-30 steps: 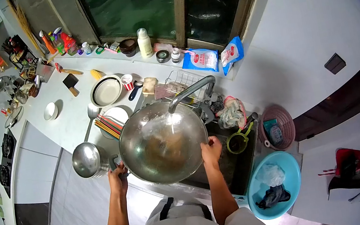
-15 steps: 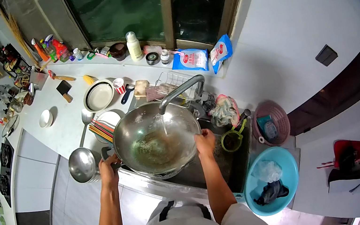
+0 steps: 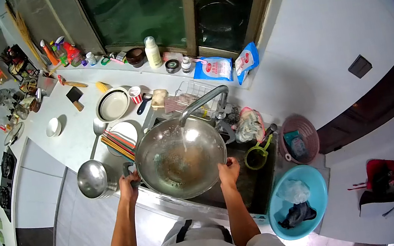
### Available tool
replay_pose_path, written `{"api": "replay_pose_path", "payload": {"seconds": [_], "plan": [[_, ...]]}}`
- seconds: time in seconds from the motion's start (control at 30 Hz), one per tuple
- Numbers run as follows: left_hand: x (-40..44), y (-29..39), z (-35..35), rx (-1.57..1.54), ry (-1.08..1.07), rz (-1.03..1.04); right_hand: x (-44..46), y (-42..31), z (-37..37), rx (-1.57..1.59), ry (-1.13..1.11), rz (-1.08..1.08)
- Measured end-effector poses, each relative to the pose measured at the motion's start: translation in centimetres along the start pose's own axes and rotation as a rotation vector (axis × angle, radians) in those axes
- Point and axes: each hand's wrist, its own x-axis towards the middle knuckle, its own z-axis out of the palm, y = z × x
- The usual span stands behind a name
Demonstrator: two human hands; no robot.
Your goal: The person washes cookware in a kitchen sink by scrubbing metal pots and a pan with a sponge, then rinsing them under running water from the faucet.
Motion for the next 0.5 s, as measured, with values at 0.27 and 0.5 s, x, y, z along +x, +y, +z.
{"api": "replay_pose_path", "payload": {"seconds": [0.27, 0.5], "plan": [[-1.5, 4.4, 6.7, 0.161, 0.009, 0.051, 1.8, -1.9, -0.2, 0.003, 0.032, 0.074], [-5.1, 3.9, 4.3, 0.073, 0.077, 0.093, 0.5, -2.2, 1.2, 0.001, -0.044, 0.036]]}}
